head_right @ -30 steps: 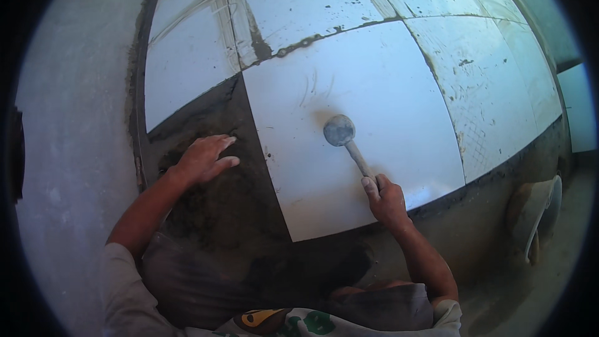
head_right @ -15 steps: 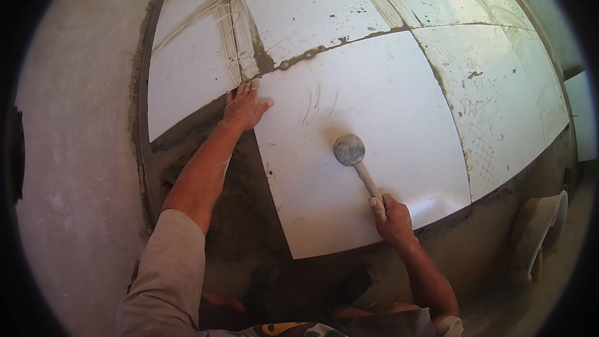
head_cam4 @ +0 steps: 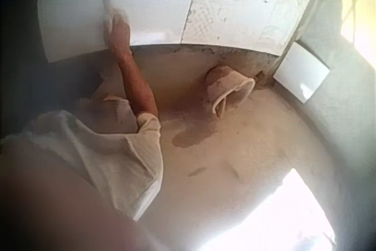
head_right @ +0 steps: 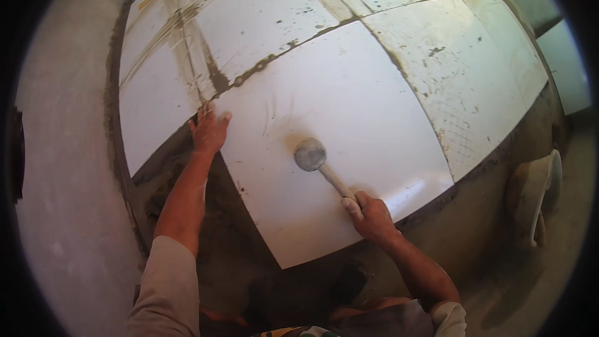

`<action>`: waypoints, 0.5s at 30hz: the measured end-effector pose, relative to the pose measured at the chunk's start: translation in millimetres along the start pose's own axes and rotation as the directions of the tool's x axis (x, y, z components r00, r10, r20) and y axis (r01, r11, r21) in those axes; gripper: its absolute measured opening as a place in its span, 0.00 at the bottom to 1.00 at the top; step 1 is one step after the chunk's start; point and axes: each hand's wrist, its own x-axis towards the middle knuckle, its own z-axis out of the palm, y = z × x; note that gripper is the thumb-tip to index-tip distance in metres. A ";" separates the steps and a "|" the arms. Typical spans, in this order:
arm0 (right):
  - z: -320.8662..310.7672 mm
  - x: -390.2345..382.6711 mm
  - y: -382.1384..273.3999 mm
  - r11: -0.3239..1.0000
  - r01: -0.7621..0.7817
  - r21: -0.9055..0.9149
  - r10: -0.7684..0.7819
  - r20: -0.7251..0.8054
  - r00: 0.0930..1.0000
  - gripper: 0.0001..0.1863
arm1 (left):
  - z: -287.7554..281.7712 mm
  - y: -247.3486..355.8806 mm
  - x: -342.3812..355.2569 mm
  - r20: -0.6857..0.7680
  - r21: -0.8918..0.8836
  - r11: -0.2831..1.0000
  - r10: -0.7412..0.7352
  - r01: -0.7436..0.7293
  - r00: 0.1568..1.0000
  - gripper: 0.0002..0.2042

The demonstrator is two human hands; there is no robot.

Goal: Laying white floor tiles onto a mortar base and tapping them into place with a rubber mallet.

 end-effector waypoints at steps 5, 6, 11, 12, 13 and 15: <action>-21.8 9.3 0.6 0.963 0.108 -0.246 -0.165 -0.223 0.961 0.19 | 5.1 0.7 2.2 -0.058 0.027 0.998 0.061 -0.059 0.996 0.37; -28.8 14.4 0.5 0.930 0.142 -0.338 -0.244 -0.282 0.928 0.18 | 6.9 4.1 2.8 -0.075 0.034 0.998 0.060 -0.057 0.995 0.37; -41.5 49.4 3.7 0.883 0.176 -0.435 -0.261 -0.142 0.955 0.19 | 2.1 5.3 2.1 -0.076 0.085 0.995 0.053 -0.047 0.996 0.36; -48.2 59.2 -2.8 0.880 0.171 -0.444 -0.221 -0.065 0.973 0.19 | -1.2 5.6 2.1 -0.061 0.119 0.992 0.057 -0.049 0.996 0.36; -59.1 73.8 -8.8 0.858 0.190 -0.478 -0.274 -0.111 0.955 0.20 | -2.6 6.5 2.2 -0.047 0.151 0.987 0.060 -0.053 0.997 0.36; -73.5 122.1 -11.0 0.838 0.165 -0.520 -0.331 -0.243 0.912 0.21 | -1.1 6.6 2.3 -0.054 0.159 0.986 0.065 -0.056 0.996 0.36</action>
